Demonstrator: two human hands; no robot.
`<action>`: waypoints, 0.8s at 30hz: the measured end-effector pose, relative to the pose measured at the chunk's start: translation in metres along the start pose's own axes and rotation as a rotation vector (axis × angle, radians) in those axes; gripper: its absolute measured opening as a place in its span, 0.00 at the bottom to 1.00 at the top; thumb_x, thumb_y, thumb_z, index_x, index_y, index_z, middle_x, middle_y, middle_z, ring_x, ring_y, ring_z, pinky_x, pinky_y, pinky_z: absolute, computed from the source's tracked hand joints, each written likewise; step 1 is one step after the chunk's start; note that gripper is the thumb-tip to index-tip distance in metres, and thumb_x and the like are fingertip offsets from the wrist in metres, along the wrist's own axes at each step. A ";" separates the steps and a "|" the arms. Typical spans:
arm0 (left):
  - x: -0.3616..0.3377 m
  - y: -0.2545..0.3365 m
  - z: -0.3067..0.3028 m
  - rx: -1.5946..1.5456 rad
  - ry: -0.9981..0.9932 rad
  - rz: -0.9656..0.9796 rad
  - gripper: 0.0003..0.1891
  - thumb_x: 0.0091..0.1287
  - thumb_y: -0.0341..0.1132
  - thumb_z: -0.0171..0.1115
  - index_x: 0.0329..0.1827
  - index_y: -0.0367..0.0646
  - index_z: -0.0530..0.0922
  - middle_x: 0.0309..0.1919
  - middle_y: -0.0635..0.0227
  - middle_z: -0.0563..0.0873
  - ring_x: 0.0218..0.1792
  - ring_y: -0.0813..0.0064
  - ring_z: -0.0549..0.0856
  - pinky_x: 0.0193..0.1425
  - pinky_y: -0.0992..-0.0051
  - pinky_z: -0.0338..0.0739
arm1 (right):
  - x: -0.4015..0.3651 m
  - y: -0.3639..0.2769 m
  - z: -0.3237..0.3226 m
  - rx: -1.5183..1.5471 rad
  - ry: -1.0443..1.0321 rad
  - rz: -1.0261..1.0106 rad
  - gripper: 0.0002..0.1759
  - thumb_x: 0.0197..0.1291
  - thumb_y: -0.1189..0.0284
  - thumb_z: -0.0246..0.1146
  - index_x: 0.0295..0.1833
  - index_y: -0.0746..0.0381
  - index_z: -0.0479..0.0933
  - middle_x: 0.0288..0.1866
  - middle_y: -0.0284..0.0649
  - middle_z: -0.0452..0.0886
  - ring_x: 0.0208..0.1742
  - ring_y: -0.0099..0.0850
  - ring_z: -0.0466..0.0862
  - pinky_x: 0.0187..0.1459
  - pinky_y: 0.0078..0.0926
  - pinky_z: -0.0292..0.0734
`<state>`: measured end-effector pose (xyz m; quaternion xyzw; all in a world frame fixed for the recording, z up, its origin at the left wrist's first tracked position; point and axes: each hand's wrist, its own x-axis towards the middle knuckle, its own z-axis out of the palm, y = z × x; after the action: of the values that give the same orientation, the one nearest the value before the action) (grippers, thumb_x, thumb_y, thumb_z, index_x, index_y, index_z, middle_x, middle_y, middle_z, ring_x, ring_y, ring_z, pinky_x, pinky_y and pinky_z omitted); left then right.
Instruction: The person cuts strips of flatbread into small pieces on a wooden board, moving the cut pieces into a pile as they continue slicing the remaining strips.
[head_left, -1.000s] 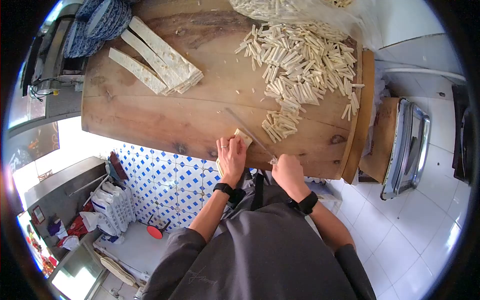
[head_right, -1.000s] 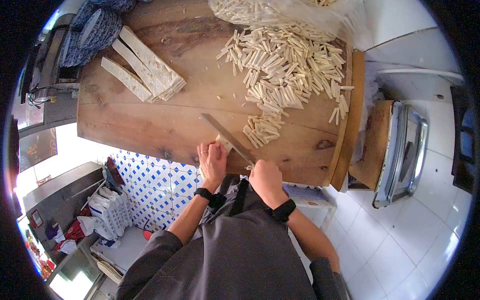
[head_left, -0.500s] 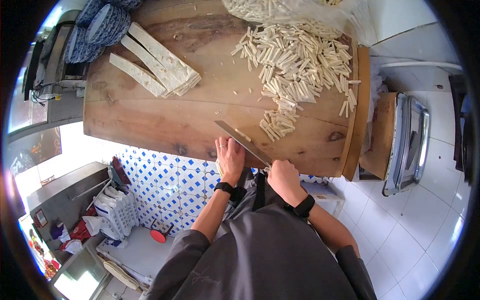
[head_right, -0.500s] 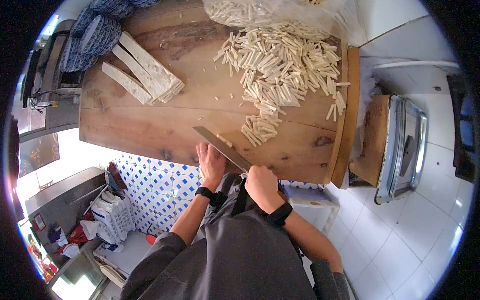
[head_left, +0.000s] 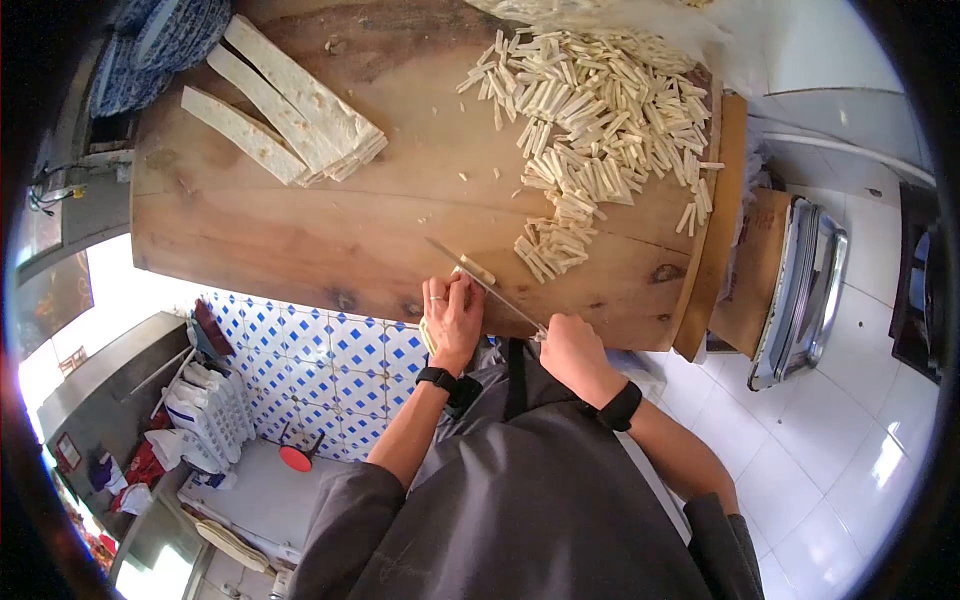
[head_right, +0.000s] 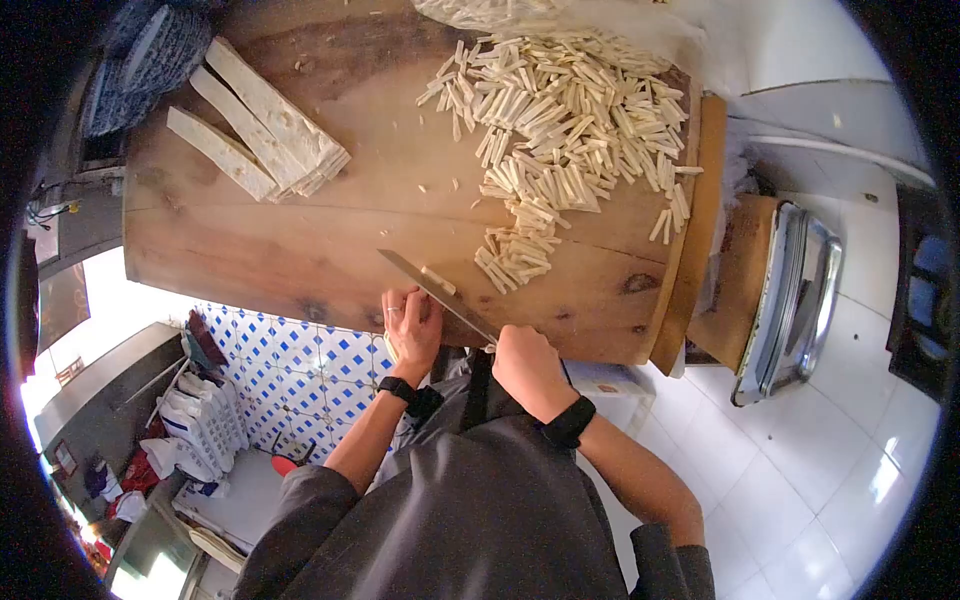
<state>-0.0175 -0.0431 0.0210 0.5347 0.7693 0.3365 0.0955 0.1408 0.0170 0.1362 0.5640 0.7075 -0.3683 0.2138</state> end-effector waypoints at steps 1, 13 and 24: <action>0.001 0.000 0.000 -0.004 -0.005 -0.013 0.11 0.52 0.25 0.69 0.39 0.41 0.79 0.37 0.61 0.77 0.38 0.57 0.77 0.40 0.61 0.76 | 0.006 -0.006 -0.003 0.002 -0.033 0.015 0.08 0.53 0.76 0.60 0.32 0.71 0.80 0.33 0.60 0.83 0.39 0.57 0.85 0.41 0.50 0.81; 0.006 -0.004 0.001 -0.102 -0.021 -0.039 0.11 0.48 0.23 0.69 0.33 0.41 0.77 0.35 0.61 0.76 0.35 0.55 0.76 0.37 0.61 0.74 | 0.063 -0.037 0.017 -0.066 0.067 -0.098 0.05 0.50 0.76 0.63 0.30 0.68 0.80 0.31 0.56 0.83 0.37 0.54 0.85 0.40 0.47 0.81; 0.005 0.002 0.001 0.007 0.025 -0.016 0.08 0.53 0.25 0.68 0.35 0.40 0.77 0.33 0.59 0.76 0.36 0.55 0.76 0.40 0.59 0.74 | 0.047 -0.026 0.026 0.053 0.157 -0.068 0.09 0.52 0.70 0.66 0.29 0.66 0.81 0.30 0.53 0.84 0.35 0.52 0.86 0.37 0.47 0.82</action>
<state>-0.0179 -0.0380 0.0227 0.5244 0.7758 0.3399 0.0868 0.0997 0.0248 0.0930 0.5722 0.7308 -0.3485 0.1302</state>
